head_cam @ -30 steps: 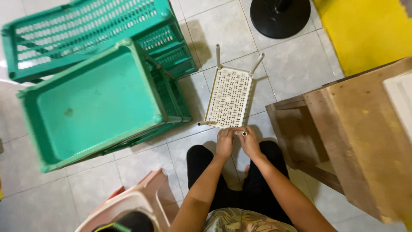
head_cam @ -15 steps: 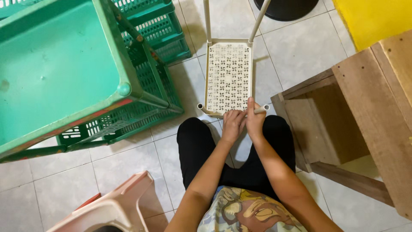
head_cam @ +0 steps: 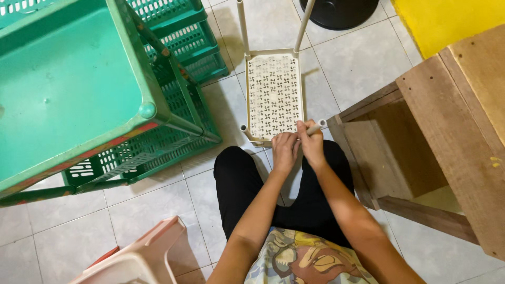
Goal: The person assembles white perforated trays by inserting white plastic legs into corner sockets, then places the assembled trays on a wooden bench. The person then washes hands in a bucket and wipes the tray surface with a dark cloth.
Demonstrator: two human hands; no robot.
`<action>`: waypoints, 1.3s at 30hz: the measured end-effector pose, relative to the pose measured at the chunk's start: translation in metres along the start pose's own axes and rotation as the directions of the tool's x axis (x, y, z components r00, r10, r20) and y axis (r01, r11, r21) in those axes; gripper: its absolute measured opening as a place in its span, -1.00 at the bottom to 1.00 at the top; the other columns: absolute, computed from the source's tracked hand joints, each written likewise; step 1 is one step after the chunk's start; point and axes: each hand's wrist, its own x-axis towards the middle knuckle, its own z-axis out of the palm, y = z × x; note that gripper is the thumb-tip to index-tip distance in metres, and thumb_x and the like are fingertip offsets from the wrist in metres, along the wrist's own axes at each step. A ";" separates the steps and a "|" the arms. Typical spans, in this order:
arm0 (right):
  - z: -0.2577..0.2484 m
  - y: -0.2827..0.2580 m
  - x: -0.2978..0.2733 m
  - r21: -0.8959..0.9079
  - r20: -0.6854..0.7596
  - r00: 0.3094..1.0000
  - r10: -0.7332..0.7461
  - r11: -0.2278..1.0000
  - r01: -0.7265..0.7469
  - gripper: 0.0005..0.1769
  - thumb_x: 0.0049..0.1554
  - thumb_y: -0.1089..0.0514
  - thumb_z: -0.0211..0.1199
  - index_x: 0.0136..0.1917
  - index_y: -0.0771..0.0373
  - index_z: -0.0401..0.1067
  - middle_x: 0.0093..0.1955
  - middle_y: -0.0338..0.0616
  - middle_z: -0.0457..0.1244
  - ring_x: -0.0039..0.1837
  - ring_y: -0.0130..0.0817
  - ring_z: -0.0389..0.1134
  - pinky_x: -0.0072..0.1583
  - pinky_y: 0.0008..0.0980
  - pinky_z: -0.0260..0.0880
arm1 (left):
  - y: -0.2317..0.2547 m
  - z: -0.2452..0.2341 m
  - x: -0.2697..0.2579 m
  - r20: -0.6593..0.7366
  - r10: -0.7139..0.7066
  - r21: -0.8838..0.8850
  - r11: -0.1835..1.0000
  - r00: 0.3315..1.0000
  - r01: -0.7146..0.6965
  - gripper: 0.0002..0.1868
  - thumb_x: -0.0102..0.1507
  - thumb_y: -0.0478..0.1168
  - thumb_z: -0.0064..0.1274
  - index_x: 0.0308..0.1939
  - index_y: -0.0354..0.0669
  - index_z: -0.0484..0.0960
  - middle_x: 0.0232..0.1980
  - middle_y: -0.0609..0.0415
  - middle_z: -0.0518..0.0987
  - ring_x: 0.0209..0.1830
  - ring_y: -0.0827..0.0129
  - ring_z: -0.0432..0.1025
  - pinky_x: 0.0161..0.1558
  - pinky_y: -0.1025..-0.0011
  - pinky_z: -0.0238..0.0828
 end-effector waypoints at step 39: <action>-0.046 -0.122 -0.012 -0.421 0.010 1.000 -0.016 0.907 0.019 -0.70 0.26 0.18 0.22 0.21 0.34 0.31 0.06 0.05 0.35 0.11 -0.15 0.42 0.15 -0.21 0.41 | 0.027 0.004 0.020 0.049 -0.069 -0.059 0.996 0.996 0.072 -0.65 0.23 -0.27 0.20 0.11 -0.19 0.65 -0.10 0.01 0.60 0.01 0.11 0.45 0.12 0.14 0.24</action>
